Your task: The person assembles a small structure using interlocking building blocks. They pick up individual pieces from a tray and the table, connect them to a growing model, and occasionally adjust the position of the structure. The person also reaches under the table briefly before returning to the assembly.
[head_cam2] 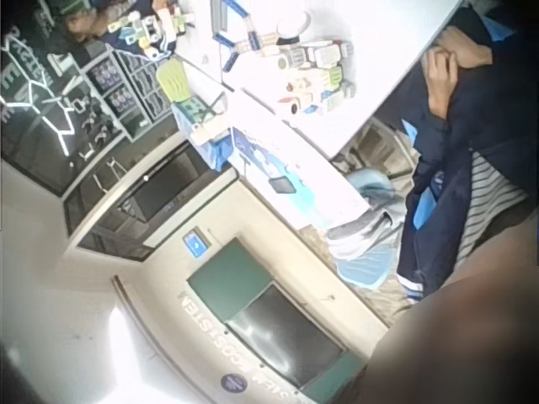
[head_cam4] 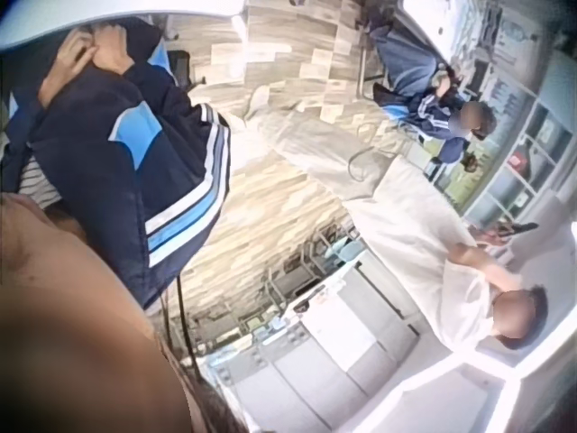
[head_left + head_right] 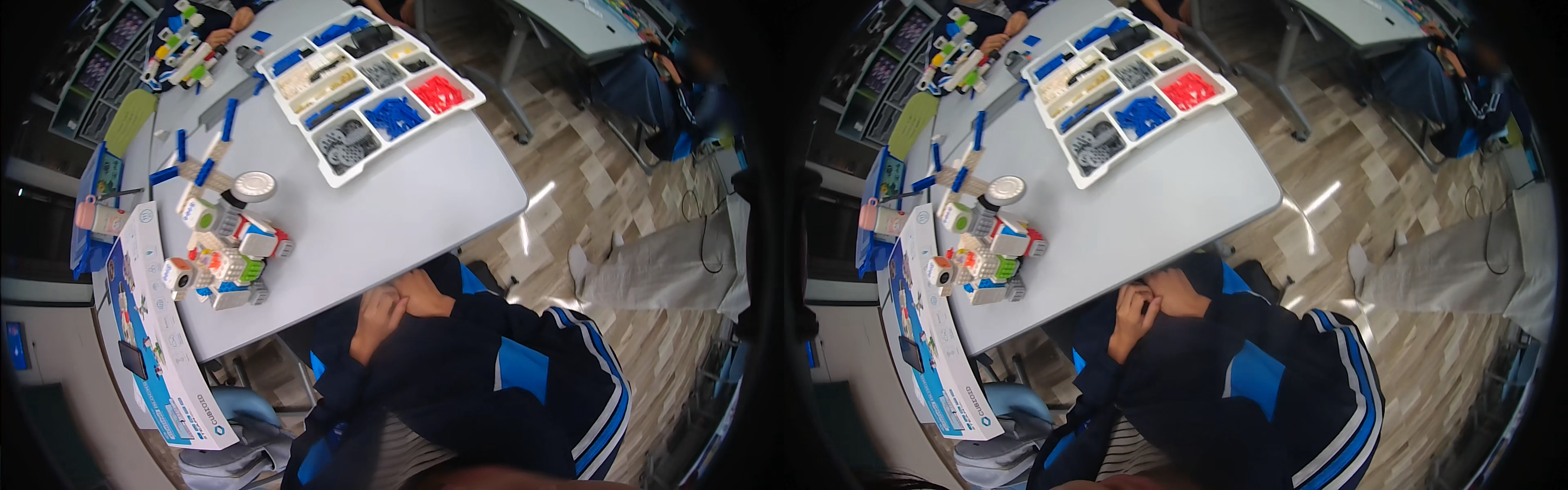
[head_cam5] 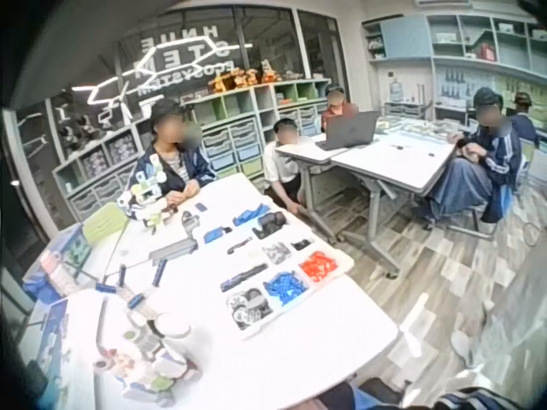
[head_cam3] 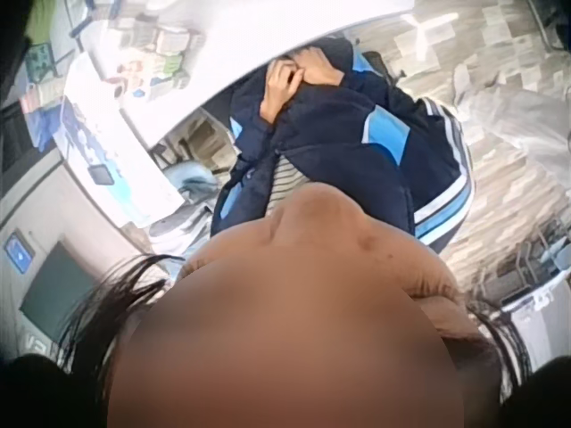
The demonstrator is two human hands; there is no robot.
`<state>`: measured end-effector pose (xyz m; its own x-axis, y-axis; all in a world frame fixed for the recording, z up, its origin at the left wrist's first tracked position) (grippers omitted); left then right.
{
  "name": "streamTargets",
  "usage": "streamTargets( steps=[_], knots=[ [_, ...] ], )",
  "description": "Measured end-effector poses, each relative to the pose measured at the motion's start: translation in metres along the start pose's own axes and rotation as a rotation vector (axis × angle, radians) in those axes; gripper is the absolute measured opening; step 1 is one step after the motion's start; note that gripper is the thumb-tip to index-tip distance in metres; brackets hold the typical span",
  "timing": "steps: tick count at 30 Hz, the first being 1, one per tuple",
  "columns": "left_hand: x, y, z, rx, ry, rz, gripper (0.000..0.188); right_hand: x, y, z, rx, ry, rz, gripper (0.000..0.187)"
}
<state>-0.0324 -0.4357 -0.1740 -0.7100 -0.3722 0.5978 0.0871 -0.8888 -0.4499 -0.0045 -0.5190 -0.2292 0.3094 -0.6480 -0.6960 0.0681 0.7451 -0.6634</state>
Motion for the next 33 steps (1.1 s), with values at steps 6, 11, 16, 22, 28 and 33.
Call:
streamTargets(
  steps=[6, 11, 16, 22, 28, 33],
  knots=[
    [-0.009, 0.009, -0.008, -0.065, -0.076, 0.033, 0.015, 0.018, 0.009, -0.008, -0.027, 0.016, 0.163, 0.023],
    [-0.004, 0.004, -0.007, -0.006, 0.048, 0.093, 0.021, 0.032, 0.03, -0.006, -0.147, -0.161, -0.218, 0.024],
    [-0.004, -0.013, -0.002, 0.094, 0.042, -0.016, 0.025, 0.039, 0.026, -0.002, -0.022, -0.167, -0.012, 0.016],
    [0.012, -0.034, 0.003, 0.183, 0.096, 0.033, 0.021, 0.043, 0.025, 0.005, -0.069, -0.164, -0.076, 0.017],
    [-0.013, -0.118, -0.036, 0.352, -0.03, 0.238, 0.013, 0.039, 0.005, 0.007, -0.179, 0.274, 0.087, 0.029],
    [-0.159, -0.264, -0.26, 1.069, -0.949, 0.1, 0.024, 0.03, 0.001, -0.002, -0.195, 0.552, 0.499, 0.028]
  ],
)
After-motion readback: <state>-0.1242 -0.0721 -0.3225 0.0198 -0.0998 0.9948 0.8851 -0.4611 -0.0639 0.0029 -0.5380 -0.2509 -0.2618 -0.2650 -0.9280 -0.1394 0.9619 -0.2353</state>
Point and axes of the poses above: each hand's wrist, its own z-axis towards the middle knuckle, its own y-axis out of the palm, x = y × z, the point moved 9 cm from there along z, towards the middle knuckle, and after that the axes turned 12 degrees about x, right-handed, at the moved point
